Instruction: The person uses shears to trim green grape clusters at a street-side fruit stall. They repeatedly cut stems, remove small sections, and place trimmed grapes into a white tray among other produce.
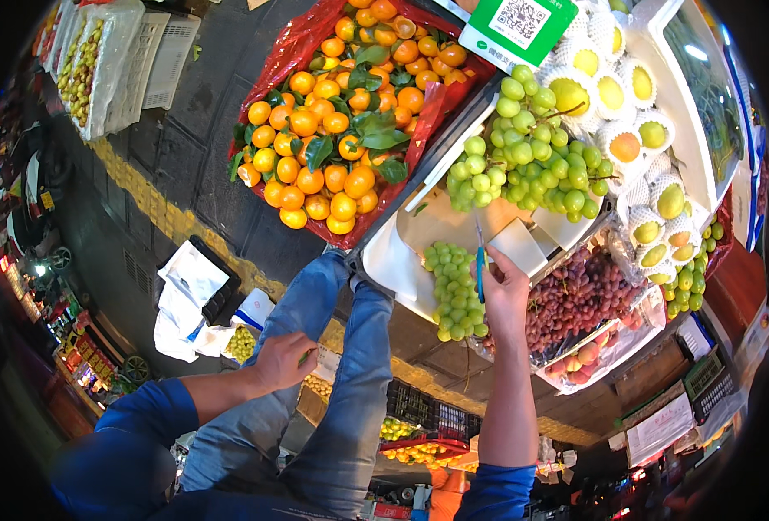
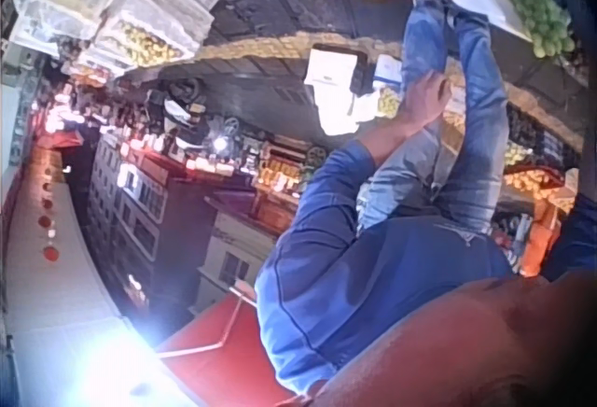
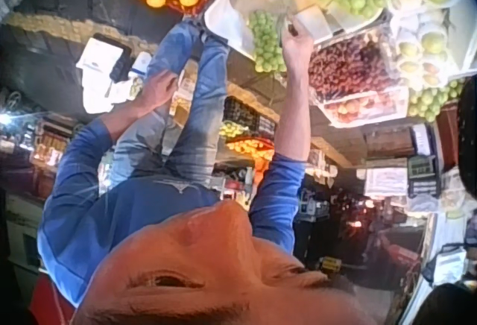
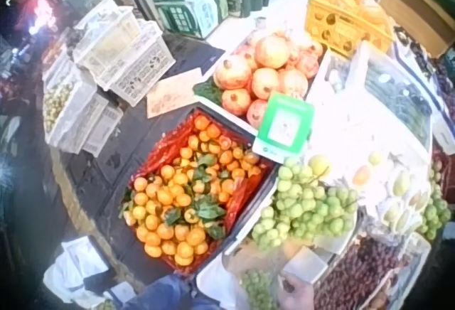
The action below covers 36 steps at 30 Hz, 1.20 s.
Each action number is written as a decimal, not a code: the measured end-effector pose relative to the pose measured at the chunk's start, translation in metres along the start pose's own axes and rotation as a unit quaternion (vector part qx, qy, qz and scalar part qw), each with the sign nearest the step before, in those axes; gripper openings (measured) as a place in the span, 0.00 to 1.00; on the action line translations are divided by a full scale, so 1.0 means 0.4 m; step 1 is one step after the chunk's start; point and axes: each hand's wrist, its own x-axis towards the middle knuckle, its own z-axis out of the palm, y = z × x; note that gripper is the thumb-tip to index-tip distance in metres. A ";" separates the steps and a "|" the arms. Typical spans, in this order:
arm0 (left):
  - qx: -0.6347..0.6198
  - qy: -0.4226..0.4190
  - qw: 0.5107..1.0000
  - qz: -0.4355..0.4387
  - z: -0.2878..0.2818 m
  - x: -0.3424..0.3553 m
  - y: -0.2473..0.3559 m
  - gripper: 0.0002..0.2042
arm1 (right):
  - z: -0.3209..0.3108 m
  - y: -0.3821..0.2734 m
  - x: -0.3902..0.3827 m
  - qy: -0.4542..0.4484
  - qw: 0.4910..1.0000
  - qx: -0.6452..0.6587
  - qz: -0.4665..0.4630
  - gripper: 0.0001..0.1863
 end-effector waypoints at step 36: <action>0.149 -0.170 0.969 0.100 -0.023 0.029 0.102 0.04 | 0.213 0.125 0.057 0.268 0.955 -0.002 -0.125 0.27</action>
